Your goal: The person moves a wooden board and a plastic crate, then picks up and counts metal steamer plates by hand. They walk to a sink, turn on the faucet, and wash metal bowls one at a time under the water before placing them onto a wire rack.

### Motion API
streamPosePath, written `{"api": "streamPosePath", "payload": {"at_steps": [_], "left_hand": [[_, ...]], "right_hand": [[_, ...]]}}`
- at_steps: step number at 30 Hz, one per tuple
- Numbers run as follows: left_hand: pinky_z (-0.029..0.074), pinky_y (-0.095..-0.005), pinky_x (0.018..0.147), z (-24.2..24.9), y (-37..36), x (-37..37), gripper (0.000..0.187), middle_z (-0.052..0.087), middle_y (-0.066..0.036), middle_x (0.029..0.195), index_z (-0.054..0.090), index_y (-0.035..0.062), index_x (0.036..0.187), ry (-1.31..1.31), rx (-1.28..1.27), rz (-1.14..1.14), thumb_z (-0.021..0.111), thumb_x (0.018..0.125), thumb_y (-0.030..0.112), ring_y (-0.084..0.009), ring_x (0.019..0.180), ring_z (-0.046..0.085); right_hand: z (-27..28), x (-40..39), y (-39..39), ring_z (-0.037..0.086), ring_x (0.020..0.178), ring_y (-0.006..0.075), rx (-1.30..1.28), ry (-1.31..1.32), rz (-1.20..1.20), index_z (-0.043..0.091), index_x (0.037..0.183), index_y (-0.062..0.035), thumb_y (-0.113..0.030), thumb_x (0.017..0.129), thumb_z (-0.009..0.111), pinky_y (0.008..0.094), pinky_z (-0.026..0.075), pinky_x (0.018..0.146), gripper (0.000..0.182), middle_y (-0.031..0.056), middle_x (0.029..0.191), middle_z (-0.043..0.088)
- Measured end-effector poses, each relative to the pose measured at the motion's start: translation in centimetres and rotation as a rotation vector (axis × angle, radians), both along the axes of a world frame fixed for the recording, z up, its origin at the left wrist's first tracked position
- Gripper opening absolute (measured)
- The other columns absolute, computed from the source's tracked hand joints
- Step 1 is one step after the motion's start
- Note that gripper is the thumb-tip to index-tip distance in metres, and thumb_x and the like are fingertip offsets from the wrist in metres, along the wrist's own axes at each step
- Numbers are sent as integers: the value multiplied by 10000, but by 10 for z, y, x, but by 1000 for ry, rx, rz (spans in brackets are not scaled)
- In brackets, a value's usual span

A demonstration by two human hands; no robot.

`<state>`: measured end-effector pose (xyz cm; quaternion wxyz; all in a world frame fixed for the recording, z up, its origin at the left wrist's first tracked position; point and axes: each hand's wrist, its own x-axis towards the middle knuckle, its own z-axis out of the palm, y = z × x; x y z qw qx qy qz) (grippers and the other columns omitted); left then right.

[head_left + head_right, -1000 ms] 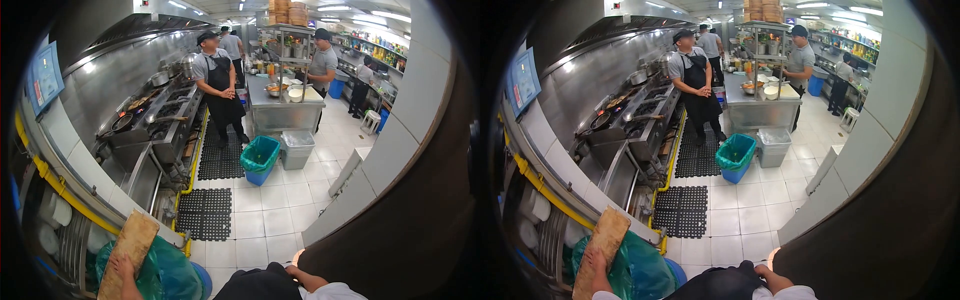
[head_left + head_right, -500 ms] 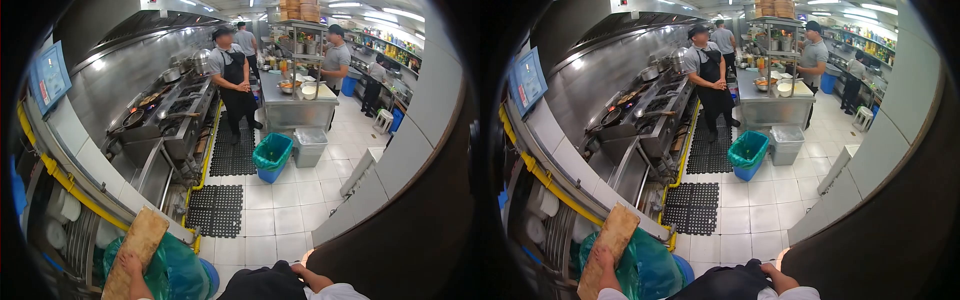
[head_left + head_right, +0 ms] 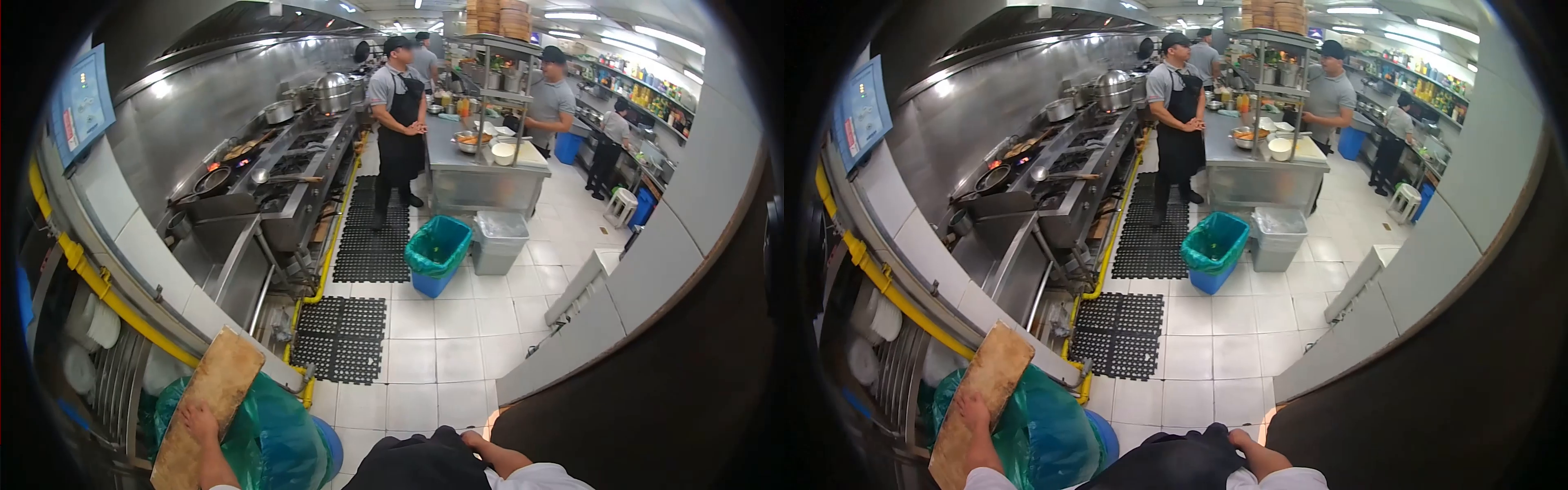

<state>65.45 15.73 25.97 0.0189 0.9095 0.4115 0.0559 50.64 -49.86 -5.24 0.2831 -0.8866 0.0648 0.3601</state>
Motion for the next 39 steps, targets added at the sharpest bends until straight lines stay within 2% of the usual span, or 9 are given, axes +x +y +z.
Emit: {"api": "streamPosePath", "payload": {"at_steps": [9,12,19,23,25,27,30,33,39], "left_hand": [[217,-468,1098,-1,-1,6,649,206,-186,1503,291,95,1430,41,21,110,347,930,505,-369,1368,225],[205,-499,1094,5,-11,10,679,160,-197,1514,239,109,1450,60,-35,267,298,930,542,-390,1369,211],[174,-546,1086,16,-25,9,720,114,-189,1528,175,133,1475,76,-127,341,265,920,582,-397,1385,158],[168,-551,1085,-13,-4,9,721,126,-180,1528,181,143,1476,76,-77,329,268,917,590,-388,1389,150],[168,-547,1086,-10,-4,-1,731,155,-173,1524,194,135,1473,145,-72,73,295,913,595,-378,1392,144],[170,-543,1088,-15,0,-10,731,167,-174,1520,197,134,1471,143,-39,4,316,912,590,-376,1391,150],[180,-534,1089,-20,1,-16,723,192,-172,1512,216,130,1465,113,13,-77,354,912,574,-370,1386,165],[189,-528,1088,-25,5,-16,698,213,-170,1505,247,126,1454,58,34,-99,372,916,552,-364,1382,179],[202,-520,1086,-5,-19,-22,645,264,-175,1482,283,120,1438,20,-11,43,383,925,499,-370,1369,207]], "right_hand": [[3,-4,3,665,685,303,10,72,-70,690,860,-15,-454,751,586,396,518,630,464,173,795,677],[-29,-2,-3,610,898,396,24,102,-44,691,887,-79,-489,710,570,436,485,767,463,197,947,650],[-9,8,8,619,932,378,6,115,-45,691,924,-65,-519,740,543,433,492,786,511,208,971,645],[2,7,5,644,886,355,18,160,-92,686,954,-40,-513,743,571,416,511,747,531,201,949,662],[4,6,5,657,853,337,44,193,-129,686,958,-34,-503,747,584,413,521,716,524,194,928,672],[7,2,4,620,559,235,105,174,-269,683,747,0,-437,719,626,364,513,543,441,116,697,664],[33,3,5,608,548,237,63,198,-261,677,733,1,-425,756,597,366,497,519,434,113,678,655],[23,6,3,667,743,296,32,264,-273,684,942,-14,-485,758,584,404,534,637,516,183,877,677],[-18,13,-4,654,813,356,-76,-82,196,694,902,-33,-515,762,527,407,520,701,529,213,908,662]]}}
